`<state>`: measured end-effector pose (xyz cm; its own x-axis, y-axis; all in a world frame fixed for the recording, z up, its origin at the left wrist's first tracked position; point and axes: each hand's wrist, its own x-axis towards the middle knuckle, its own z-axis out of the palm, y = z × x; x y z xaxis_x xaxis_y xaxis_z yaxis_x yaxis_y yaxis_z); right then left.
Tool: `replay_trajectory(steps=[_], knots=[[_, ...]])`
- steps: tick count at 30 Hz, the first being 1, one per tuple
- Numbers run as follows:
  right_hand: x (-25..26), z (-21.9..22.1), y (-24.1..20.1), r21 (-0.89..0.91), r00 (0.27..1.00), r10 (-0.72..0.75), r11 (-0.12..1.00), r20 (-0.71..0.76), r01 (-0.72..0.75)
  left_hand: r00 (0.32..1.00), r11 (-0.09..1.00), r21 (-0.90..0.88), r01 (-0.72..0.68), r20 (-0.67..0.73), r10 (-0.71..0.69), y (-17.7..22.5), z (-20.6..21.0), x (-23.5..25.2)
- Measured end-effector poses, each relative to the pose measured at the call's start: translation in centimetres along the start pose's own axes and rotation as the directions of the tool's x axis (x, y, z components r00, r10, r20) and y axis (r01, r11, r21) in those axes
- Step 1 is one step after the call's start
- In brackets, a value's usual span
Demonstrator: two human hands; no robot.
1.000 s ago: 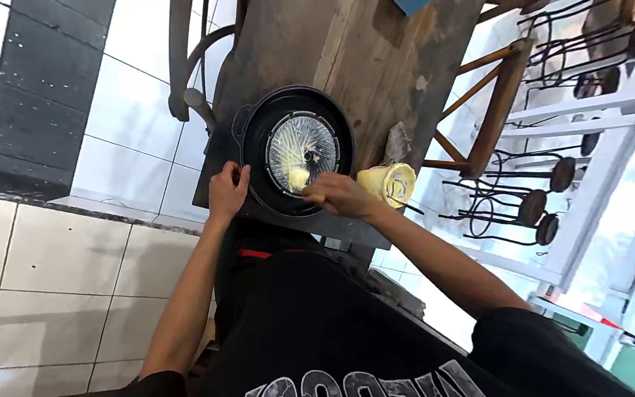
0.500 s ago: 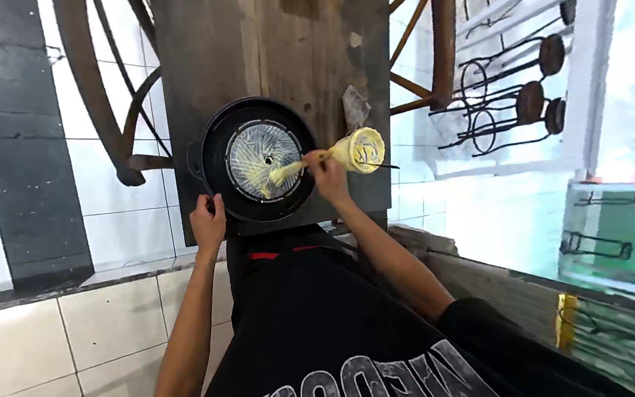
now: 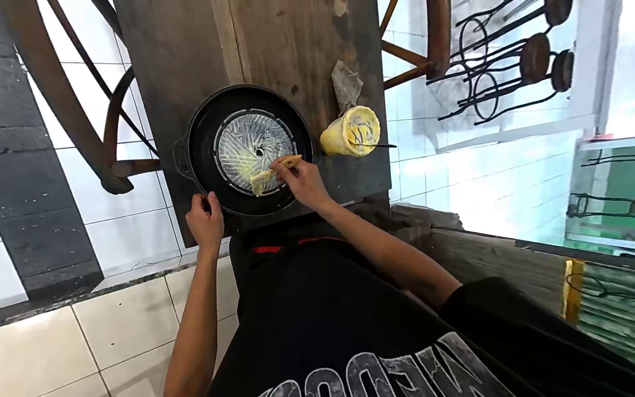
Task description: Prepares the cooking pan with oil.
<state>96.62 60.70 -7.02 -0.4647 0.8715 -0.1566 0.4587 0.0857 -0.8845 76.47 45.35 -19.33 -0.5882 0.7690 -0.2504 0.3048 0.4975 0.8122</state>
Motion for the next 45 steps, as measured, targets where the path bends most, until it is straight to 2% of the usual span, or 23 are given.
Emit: replay_trajectory(steps=[3, 5, 8, 12, 15, 17, 19, 21, 23, 25, 27, 28, 33, 35, 37, 39, 41, 43, 45], knots=[[2.8, 0.6, 1.5, 0.155, 0.998, -0.055, 0.986, -0.003, 0.054, 1.000, 1.000, -0.011, -0.020, -0.008, 0.020, 0.5, 0.0, 0.4], [3.0, -0.1, 2.0, 0.131, 0.990, -0.143, 0.982, 0.016, 0.139, 1.000, 1.000, -0.023, -0.015, 0.003, 0.015, 0.7, -0.3, 0.2], [1.2, -3.7, 1.7, -0.135, 0.984, -0.168, 0.975, 0.057, 0.174, 1.000, 0.999, -0.041, -0.004, 0.009, 0.005, 0.9, -0.4, 0.3], [2.5, -6.2, 1.3, -0.499, 0.981, -0.192, 0.850, 0.008, 0.171, 1.000, 1.000, -0.030, 0.001, -0.025, -0.002, 1.0, -0.1, 0.2], [6.1, -5.2, 1.9, -0.563, 0.922, -0.387, 0.764, -0.011, 0.314, 0.999, 0.999, -0.018, -0.033, -0.034, 0.033, 0.7, 0.1, 0.3], [6.6, -4.9, 2.9, -0.595, 0.871, -0.490, 0.699, 0.005, 0.397, 0.998, 0.998, -0.026, -0.064, -0.031, 0.063, 0.6, 0.0, 0.4], [3.5, -4.5, 3.2, -0.666, 0.889, -0.458, 0.656, 0.021, 0.355, 0.998, 0.998, -0.027, -0.055, -0.032, 0.054, 0.7, -0.1, 0.2], [-0.7, -4.0, 2.7, -0.702, 0.929, -0.365, 0.648, 0.055, 0.297, 0.998, 0.999, -0.025, -0.037, -0.053, 0.036, 0.8, 0.1, 0.4], [-4.4, -3.1, 2.7, -0.625, 0.950, -0.308, 0.732, 0.052, 0.272, 0.997, 1.000, -0.007, -0.020, -0.079, 0.020, 0.7, 0.5, 0.1], [-5.3, -2.7, 1.6, -0.416, 0.980, -0.198, 0.889, 0.026, 0.191, 0.995, 1.000, 0.013, -0.012, -0.104, 0.013, 0.6, 0.9, 0.0], [-3.7, -3.2, 0.3, -0.243, 0.999, -0.026, 0.969, 0.037, 0.035, 0.993, 1.000, 0.028, -0.015, -0.115, 0.018, 0.7, 1.0, -0.2], [-2.2, -3.6, 0.2, -0.203, 1.000, 0.005, 0.979, 0.030, 0.002, 0.993, 0.999, 0.032, -0.018, -0.116, 0.022, 0.7, 1.0, -0.2], [9.5, -4.2, 1.1, -0.058, 0.998, 0.046, 0.997, -0.046, -0.049, 0.989, 0.999, 0.029, -0.026, -0.142, 0.030, 0.7, 0.9, -0.1], [12.6, -4.4, 1.3, -0.126, 0.993, -0.006, 0.992, -0.122, -0.009, 0.990, 0.999, 0.037, -0.014, -0.142, 0.019, 0.8, 1.0, -0.1], [13.4, -4.9, 1.6, -0.294, 0.972, -0.157, 0.951, -0.176, 0.101, 0.987, 0.999, 0.053, -0.005, -0.162, 0.013, 0.9, 1.2, -0.2], [12.1, -5.5, 1.6, -0.464, 0.951, -0.284, 0.863, -0.125, 0.197, 0.979, 0.996, 0.088, -0.003, -0.204, 0.021, 0.8, 1.5, -0.2], [9.6, -6.4, 1.0, -0.594, 0.963, -0.269, 0.773, 0.012, 0.223, 0.968, 0.991, 0.133, 0.004, -0.250, 0.029, 1.0, 1.9, -0.3], [7.7, -7.0, -0.1, -0.665, 0.973, -0.192, 0.711, 0.131, 0.230, 0.952, 0.989, 0.149, 0.005, -0.305, 0.041, 1.1, 2.3, -0.5], [8.1, -7.0, -1.6, -0.704, 0.973, -0.095, 0.676, 0.212, 0.220, 0.936, 0.991, 0.135, -0.018, -0.346, 0.064, 1.1, 2.5, -0.3]])
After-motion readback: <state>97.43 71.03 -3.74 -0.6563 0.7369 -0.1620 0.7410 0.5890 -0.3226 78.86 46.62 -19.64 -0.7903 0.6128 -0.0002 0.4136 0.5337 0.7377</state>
